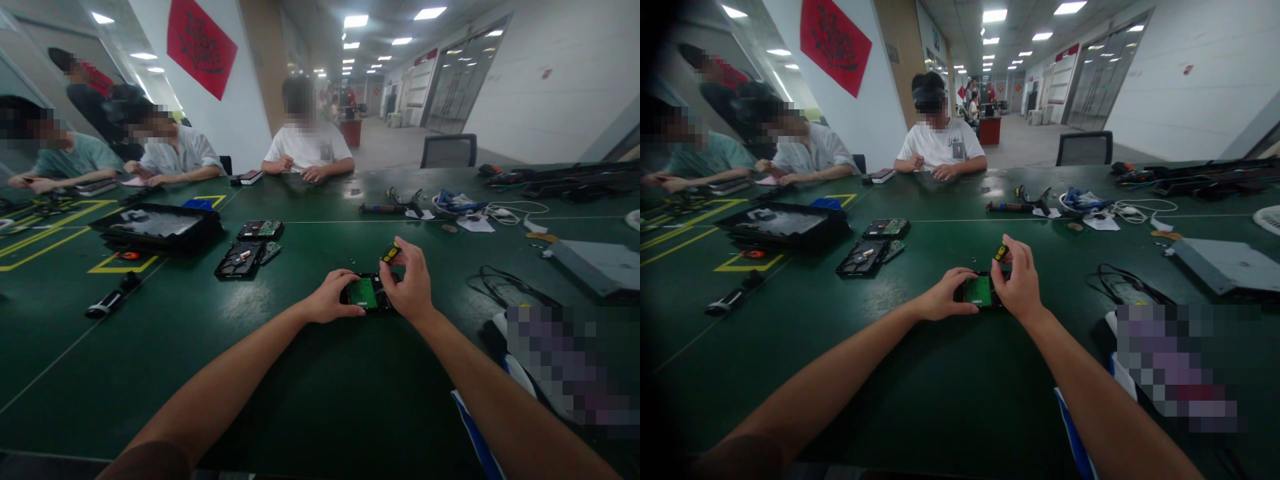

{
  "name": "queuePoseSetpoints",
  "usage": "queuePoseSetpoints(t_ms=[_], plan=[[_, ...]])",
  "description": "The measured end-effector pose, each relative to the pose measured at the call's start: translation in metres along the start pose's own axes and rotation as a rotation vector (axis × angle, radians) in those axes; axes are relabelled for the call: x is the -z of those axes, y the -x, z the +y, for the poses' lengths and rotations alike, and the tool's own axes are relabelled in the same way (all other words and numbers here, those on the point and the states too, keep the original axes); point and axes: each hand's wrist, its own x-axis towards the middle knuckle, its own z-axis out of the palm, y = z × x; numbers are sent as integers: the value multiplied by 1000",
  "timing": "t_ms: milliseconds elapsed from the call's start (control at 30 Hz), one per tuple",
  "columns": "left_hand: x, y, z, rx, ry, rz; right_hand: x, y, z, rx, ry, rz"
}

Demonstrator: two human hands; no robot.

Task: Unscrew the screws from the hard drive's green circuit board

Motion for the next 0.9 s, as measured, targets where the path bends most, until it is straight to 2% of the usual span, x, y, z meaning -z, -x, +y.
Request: queuePoseSetpoints(t_ms=[633, 800, 900], plan=[[-1, 0, -2, 4, 3, -6, 2, -1, 3, -18, 34, -1], [-2, 0, -2, -4, 1, 2, 1, -1, 1, -42, -51, -43], [-2, -1, -1, 3, 3, 4, 1, -4, -1, -45, -40, -26]])
